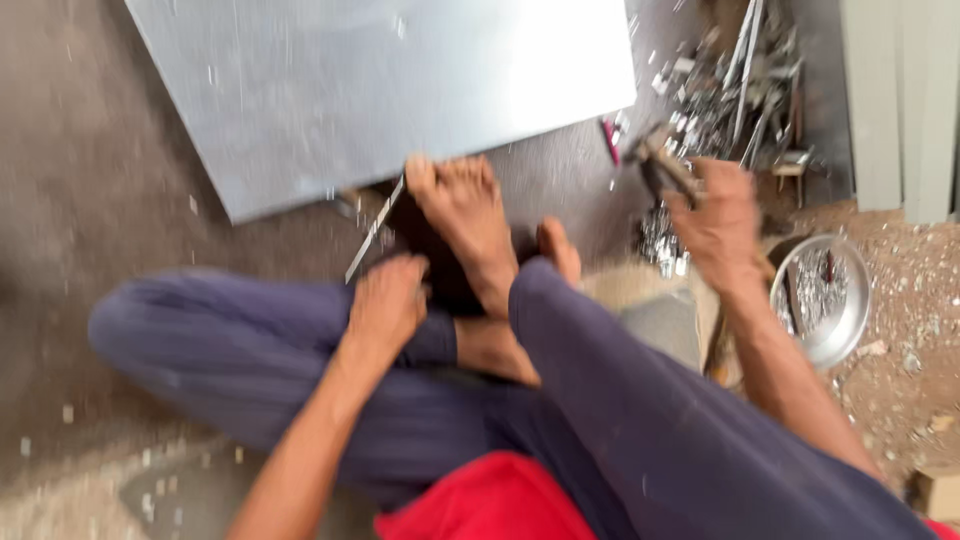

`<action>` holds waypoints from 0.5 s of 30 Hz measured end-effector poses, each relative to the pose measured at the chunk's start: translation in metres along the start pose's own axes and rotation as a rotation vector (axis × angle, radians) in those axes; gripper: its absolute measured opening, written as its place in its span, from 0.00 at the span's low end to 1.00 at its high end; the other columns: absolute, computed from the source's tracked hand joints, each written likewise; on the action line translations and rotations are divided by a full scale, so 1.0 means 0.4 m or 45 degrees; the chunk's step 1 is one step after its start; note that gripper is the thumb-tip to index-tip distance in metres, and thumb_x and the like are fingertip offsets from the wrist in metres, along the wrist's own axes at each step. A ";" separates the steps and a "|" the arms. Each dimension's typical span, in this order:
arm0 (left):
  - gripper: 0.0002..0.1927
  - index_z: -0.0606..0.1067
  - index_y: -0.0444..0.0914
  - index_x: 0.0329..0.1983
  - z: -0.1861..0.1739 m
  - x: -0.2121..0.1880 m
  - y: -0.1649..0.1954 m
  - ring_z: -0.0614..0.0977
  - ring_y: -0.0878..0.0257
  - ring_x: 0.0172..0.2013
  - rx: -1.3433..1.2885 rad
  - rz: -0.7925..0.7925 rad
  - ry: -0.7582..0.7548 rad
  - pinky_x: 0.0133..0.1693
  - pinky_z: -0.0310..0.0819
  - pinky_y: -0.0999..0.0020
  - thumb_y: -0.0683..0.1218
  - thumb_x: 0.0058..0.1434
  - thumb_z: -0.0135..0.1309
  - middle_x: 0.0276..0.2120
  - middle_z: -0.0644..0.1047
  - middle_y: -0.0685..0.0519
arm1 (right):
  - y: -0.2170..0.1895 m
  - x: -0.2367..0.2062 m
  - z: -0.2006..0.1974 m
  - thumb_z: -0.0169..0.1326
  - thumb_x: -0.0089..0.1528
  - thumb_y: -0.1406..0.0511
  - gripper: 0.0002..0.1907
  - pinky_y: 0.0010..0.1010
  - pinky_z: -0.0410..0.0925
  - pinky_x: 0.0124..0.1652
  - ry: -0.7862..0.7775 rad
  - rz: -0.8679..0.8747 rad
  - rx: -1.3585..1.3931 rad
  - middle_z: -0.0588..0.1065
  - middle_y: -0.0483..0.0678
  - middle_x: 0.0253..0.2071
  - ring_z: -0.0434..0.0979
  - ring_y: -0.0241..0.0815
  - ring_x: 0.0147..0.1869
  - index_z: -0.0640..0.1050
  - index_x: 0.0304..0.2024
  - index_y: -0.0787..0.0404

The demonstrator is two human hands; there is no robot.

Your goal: The person sits on the floor and assembles a rectangular metal box by attaching a latch mechanism. They use a hammer and a metal punch to secure the latch, then use a screwdriver to tighten the screws. The process is repeated for multiple boxes.

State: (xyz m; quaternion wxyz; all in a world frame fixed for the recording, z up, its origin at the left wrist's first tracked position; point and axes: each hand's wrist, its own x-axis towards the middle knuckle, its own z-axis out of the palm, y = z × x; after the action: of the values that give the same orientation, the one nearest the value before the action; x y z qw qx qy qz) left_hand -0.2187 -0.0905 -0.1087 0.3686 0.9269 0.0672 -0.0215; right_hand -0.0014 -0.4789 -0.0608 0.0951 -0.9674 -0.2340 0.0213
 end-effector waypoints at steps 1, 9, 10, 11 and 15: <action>0.11 0.80 0.38 0.37 -0.005 -0.004 0.001 0.80 0.44 0.33 0.016 -0.110 -0.102 0.36 0.76 0.53 0.40 0.49 0.63 0.32 0.80 0.44 | 0.028 -0.029 -0.015 0.65 0.64 0.61 0.24 0.46 0.67 0.53 -0.141 0.122 -0.082 0.73 0.60 0.50 0.71 0.52 0.55 0.76 0.56 0.70; 0.10 0.75 0.34 0.51 -0.182 0.135 0.065 0.82 0.68 0.32 -1.237 -0.486 0.403 0.27 0.74 0.72 0.42 0.68 0.55 0.37 0.79 0.55 | 0.075 -0.093 -0.074 0.55 0.73 0.51 0.22 0.41 0.67 0.36 -0.365 0.368 -0.241 0.76 0.52 0.38 0.73 0.45 0.35 0.78 0.55 0.63; 0.07 0.75 0.34 0.52 -0.177 0.170 0.071 0.84 0.65 0.38 -1.097 -0.198 0.470 0.38 0.80 0.69 0.42 0.75 0.54 0.40 0.80 0.53 | 0.060 -0.090 -0.101 0.55 0.72 0.52 0.22 0.39 0.67 0.34 -0.425 0.435 -0.051 0.76 0.52 0.35 0.74 0.43 0.33 0.79 0.54 0.64; 0.05 0.75 0.34 0.53 -0.162 0.211 0.073 0.86 0.62 0.45 -0.953 0.113 0.525 0.49 0.86 0.65 0.42 0.81 0.53 0.43 0.81 0.50 | 0.042 -0.087 -0.132 0.56 0.72 0.53 0.21 0.36 0.66 0.32 -0.459 0.502 0.130 0.76 0.51 0.33 0.74 0.40 0.32 0.79 0.53 0.64; 0.08 0.71 0.39 0.56 -0.099 0.304 0.020 0.89 0.60 0.44 -0.468 0.309 0.508 0.40 0.86 0.69 0.44 0.77 0.52 0.44 0.85 0.51 | -0.091 -0.084 -0.194 0.54 0.65 0.59 0.23 0.27 0.71 0.27 -0.464 0.288 0.829 0.76 0.43 0.35 0.75 0.32 0.30 0.73 0.59 0.64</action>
State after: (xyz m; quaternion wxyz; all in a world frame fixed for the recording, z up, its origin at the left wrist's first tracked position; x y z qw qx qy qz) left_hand -0.0976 -0.0558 -0.0853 0.5098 0.8317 0.0297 0.2181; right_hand -0.0408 -0.4761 0.0225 0.3508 -0.8867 -0.1198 0.2764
